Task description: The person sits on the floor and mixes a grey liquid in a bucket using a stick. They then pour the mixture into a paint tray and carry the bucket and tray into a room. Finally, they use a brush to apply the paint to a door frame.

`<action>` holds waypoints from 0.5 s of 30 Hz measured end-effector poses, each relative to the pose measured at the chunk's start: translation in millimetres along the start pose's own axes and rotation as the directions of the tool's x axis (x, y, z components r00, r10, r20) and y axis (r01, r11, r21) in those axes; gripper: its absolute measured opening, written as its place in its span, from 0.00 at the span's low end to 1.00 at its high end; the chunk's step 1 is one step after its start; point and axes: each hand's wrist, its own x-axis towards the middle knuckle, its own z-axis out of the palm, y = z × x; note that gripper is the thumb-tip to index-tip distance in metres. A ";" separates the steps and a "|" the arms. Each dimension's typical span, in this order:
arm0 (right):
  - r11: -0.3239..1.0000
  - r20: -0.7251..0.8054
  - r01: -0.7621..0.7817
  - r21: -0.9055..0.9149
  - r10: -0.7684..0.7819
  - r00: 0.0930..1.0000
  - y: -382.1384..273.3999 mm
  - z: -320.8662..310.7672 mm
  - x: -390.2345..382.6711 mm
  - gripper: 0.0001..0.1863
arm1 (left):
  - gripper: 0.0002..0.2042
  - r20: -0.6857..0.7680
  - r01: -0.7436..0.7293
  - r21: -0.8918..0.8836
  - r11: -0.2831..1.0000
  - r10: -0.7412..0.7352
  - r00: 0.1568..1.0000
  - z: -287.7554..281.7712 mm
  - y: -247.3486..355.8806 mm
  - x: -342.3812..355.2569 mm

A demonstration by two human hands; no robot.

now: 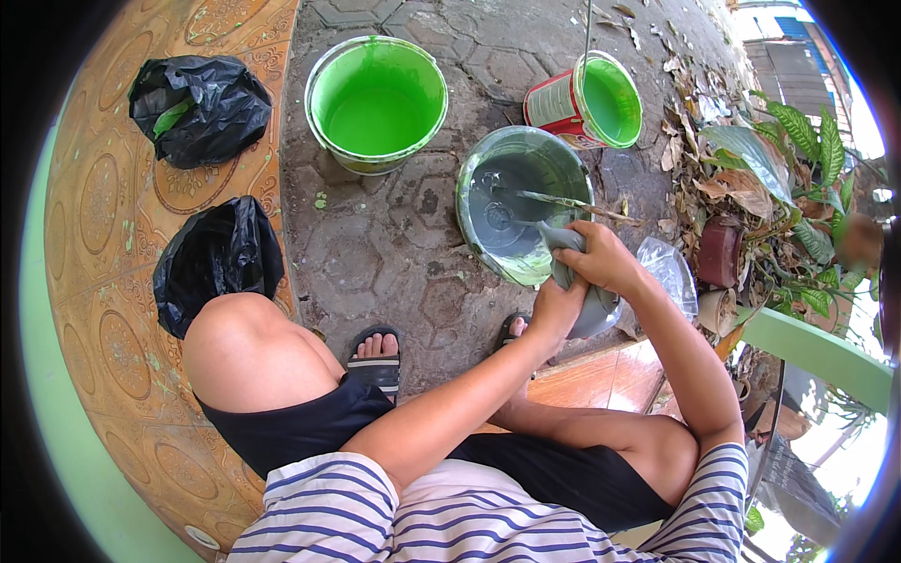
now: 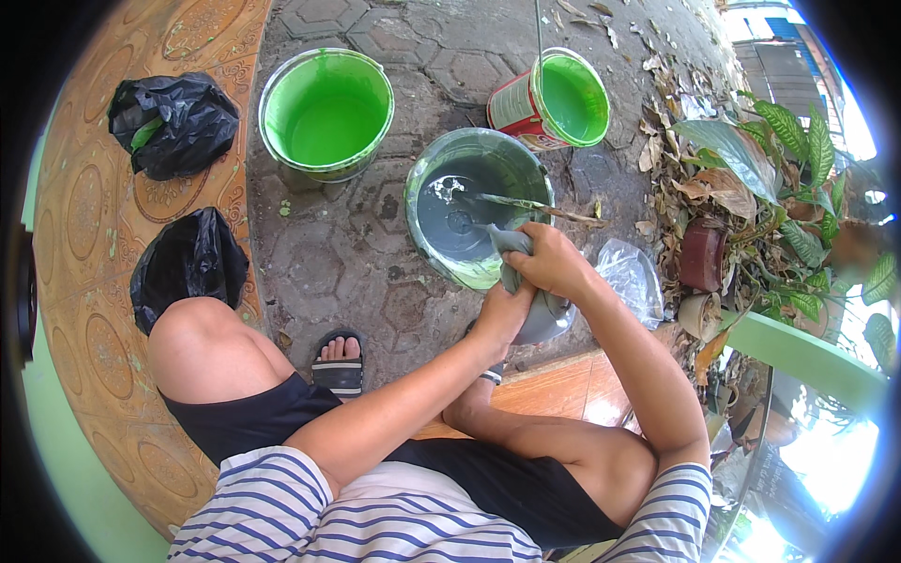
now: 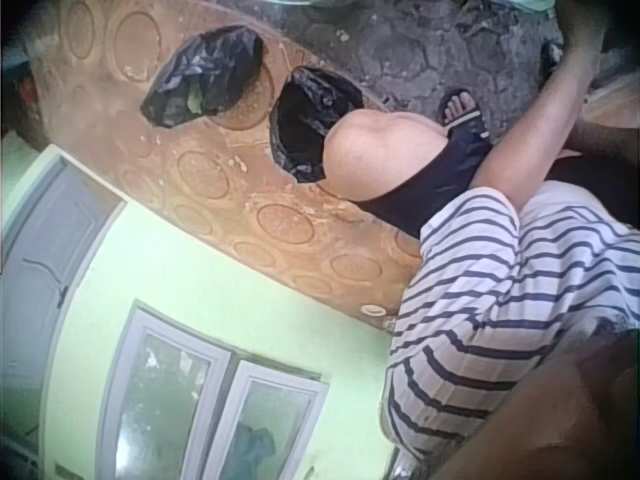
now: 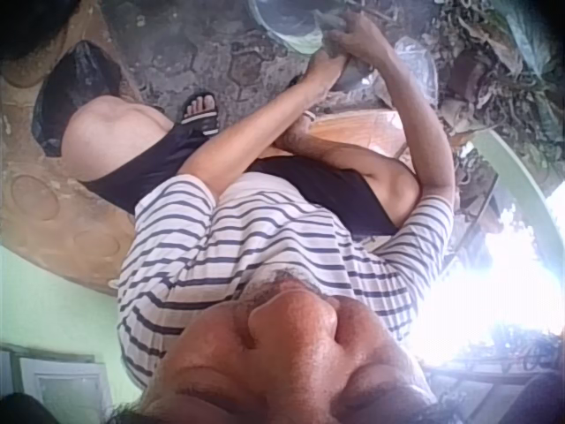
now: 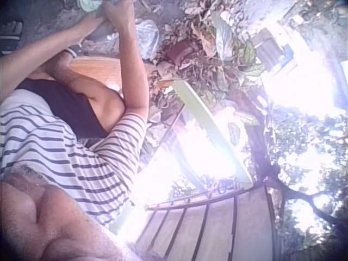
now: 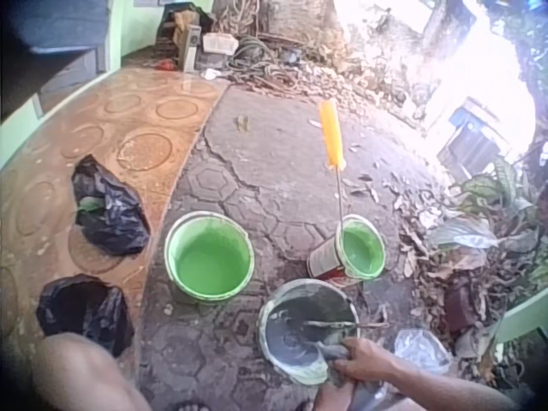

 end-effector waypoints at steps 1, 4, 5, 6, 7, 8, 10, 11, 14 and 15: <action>1.000 -0.003 0.000 0.008 0.000 1.000 2.6 0.2 -0.1 0.25 | 0.24 -0.005 0.006 0.008 1.000 -0.006 1.000 0.2 2.0 -1.3; 0.998 -0.012 0.022 0.051 -0.021 1.000 6.6 -0.6 -1.2 0.26 | 0.28 -0.029 -0.036 0.082 0.996 0.039 0.999 -0.4 0.8 0.6; 0.999 0.008 0.001 0.051 -0.002 1.000 2.5 -2.4 -0.9 0.27 | 0.29 -0.043 -0.084 0.140 0.986 0.091 0.995 -2.0 -3.5 4.8; 0.999 0.029 -0.019 0.051 0.018 0.999 -2.9 -5.8 -0.6 0.29 | 0.30 -0.053 -0.131 0.199 0.971 0.144 0.988 -4.2 -7.8 8.7; 0.998 0.049 -0.040 0.050 0.037 0.998 -8.8 -8.4 -0.8 0.31 | 0.31 -0.051 -0.125 0.245 0.961 0.142 0.989 -7.1 -11.7 13.1; 0.998 0.030 -0.046 0.035 0.045 0.999 -12.7 -9.7 -2.5 0.32 | 0.33 -0.045 -0.118 0.290 0.950 0.137 0.990 -8.0 -11.3 15.9; 0.998 -0.009 -0.057 0.005 0.057 0.998 -18.9 -10.6 -4.5 0.36 | 0.34 -0.039 -0.128 0.358 0.925 0.151 0.988 -8.7 -11.9 18.8; 0.998 -0.018 -0.060 -0.018 0.060 0.998 -16.8 -9.9 -4.0 0.36 | 0.34 -0.037 -0.144 0.382 0.913 0.171 0.985 -7.6 -9.6 17.5; 0.994 -0.030 -0.070 -0.080 0.068 0.997 -14.5 -7.6 -1.3 0.37 | 0.29 -0.008 -0.097 0.466 0.879 0.114 0.993 -8.8 0.2 14.8; 0.993 -0.024 -0.073 -0.095 0.071 0.997 -19.5 -8.2 -1.6 0.36 | 0.26 0.001 -0.066 0.496 0.866 0.075 0.997 -10.2 3.5 13.8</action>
